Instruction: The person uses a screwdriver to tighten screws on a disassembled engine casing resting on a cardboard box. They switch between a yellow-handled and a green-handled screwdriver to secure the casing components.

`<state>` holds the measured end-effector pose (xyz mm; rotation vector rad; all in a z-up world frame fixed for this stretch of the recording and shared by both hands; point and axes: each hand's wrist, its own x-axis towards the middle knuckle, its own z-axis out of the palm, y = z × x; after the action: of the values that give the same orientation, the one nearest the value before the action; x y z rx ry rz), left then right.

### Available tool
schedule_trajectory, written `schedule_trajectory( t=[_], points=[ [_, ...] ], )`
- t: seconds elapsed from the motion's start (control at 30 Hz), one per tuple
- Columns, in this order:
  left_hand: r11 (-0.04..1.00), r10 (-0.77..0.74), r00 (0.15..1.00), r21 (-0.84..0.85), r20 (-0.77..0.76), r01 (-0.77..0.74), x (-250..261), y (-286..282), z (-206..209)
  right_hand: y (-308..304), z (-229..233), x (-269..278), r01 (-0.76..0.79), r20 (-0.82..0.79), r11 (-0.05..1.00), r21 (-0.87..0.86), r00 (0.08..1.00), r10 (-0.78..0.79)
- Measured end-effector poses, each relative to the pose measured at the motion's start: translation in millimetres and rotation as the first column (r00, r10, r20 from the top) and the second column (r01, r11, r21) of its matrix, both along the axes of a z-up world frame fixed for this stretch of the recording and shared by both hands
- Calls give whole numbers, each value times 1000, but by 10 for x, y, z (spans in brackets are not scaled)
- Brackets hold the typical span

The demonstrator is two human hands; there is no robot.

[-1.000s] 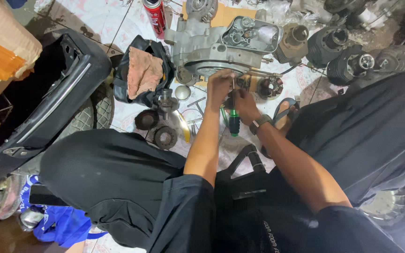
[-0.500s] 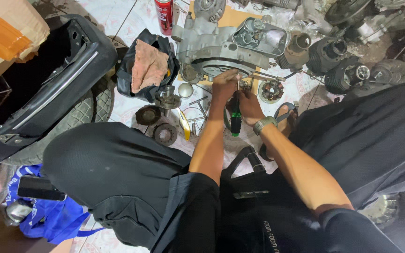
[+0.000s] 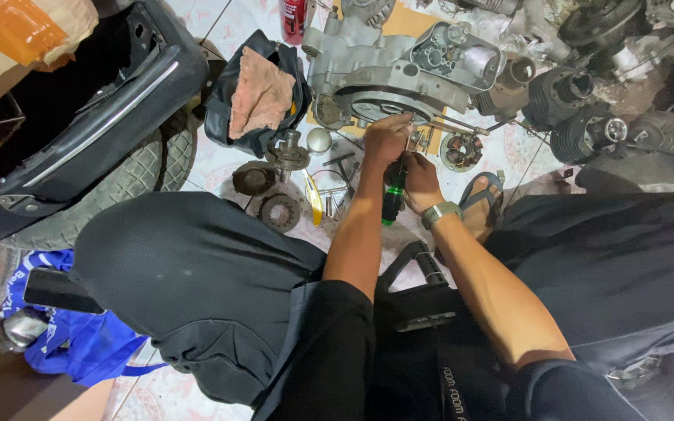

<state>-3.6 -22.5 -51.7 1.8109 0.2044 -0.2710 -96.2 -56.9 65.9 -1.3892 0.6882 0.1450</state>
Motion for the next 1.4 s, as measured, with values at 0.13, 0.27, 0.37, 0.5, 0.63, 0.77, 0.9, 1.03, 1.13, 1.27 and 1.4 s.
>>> schedule_trajectory(
  t=[0.13, 0.27, 0.37, 0.5, 0.63, 0.77, 0.9, 1.03, 1.13, 1.27, 1.4],
  points=[
    [999, -2, 1000, 45, 7, 2, -17, 80, 158, -169, -410, 15, 13, 32, 999, 49, 999, -14],
    [985, -25, 924, 166, 381, -42, 28, 32, 25, -166, -428, 56, 47, 40, 998, 37, 998, -49],
    [996, -23, 987, 84, 159, 9, 28, 63, 146, -256, -645, 79, 53, 31, 998, 27, 998, -54],
    [999, -26, 999, 42, -37, 27, 60, 74, 169, -385, -655, 90, -54, -3, 995, -80, 999, 54],
    [990, 27, 998, -139, -48, -34, 41, 56, 104, -112, -150, 68, -43, -16, 990, -135, 999, 42],
    [982, 34, 999, -184, -19, -37, 27, 23, 24, -43, 117, 48, -193, -76, 934, -299, 981, 179],
    [995, 24, 1000, -92, -5, -24, 22, 41, 80, 21, 361, 22, -301, -139, 883, -361, 953, 268],
    [986, 15, 1000, -167, 1, -15, -9, 157, 379, 32, 247, 49, -150, -71, 959, -239, 988, 137],
    [983, 34, 999, -178, 0, -33, -14, 181, 418, 48, 229, 53, -185, -102, 946, -265, 981, 163],
    [981, 35, 999, -188, -2, -35, -14, 173, 387, 125, 388, 34, -131, -97, 959, -250, 989, 110],
    [982, 44, 998, -186, 51, -34, -32, 176, 445, 137, 516, 13, -127, -74, 974, -188, 991, 115]
  ],
)
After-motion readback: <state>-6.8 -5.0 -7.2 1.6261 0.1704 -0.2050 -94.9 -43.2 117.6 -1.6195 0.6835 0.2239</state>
